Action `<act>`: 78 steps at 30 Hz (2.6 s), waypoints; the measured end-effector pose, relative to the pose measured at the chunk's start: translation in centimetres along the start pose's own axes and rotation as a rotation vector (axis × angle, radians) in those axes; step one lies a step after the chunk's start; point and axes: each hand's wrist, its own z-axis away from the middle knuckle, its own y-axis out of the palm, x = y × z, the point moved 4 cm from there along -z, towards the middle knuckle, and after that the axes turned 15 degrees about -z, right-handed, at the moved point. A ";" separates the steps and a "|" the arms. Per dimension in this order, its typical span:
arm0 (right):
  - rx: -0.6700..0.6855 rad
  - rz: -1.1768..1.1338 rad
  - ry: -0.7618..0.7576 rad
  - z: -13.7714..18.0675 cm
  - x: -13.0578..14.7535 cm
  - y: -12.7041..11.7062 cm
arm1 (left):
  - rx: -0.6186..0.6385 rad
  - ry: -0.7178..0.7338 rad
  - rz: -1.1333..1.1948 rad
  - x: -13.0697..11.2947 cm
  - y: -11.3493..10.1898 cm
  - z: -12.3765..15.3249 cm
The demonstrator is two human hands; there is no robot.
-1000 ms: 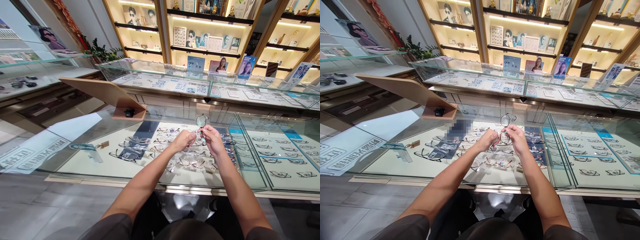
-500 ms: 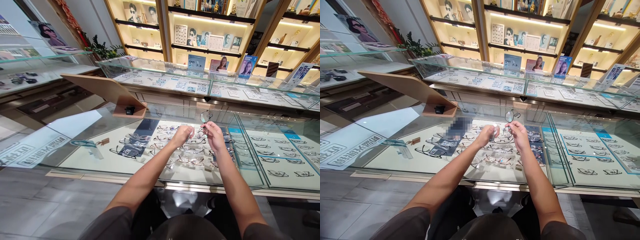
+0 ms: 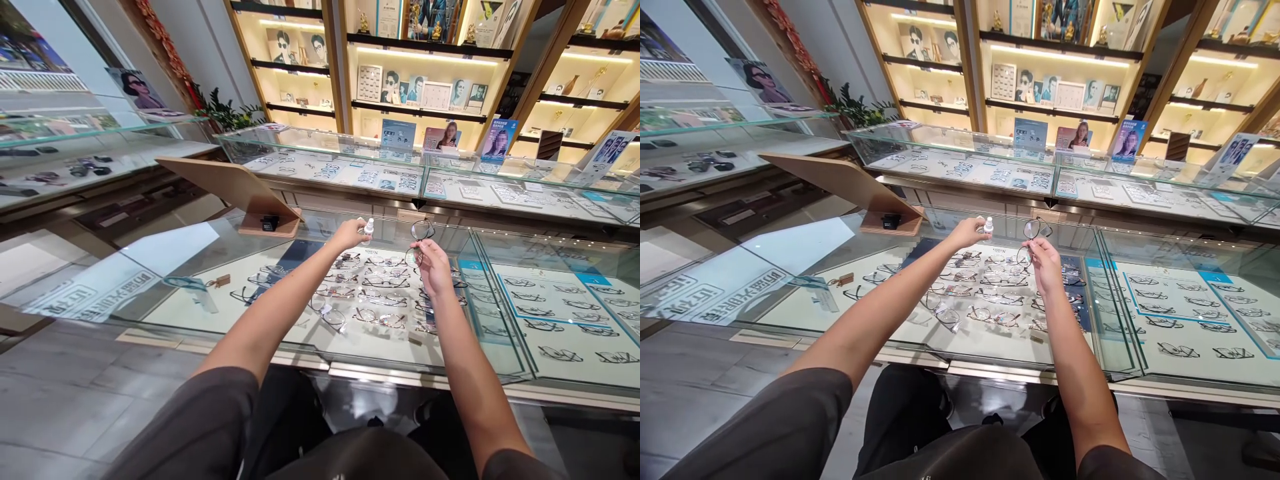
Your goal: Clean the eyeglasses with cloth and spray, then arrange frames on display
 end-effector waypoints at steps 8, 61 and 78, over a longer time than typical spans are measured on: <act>0.012 0.009 0.022 0.2 -0.1 0.4 | 0.061 -0.049 -0.071 1.6 2.4 -0.6; 0.179 0.053 -0.235 0.1 7.6 10.0 | -0.425 0.162 0.663 -12.6 -8.6 11.0; 0.222 0.052 -0.190 -0.6 7.2 9.3 | -0.086 0.282 0.972 -13.4 -8.0 11.0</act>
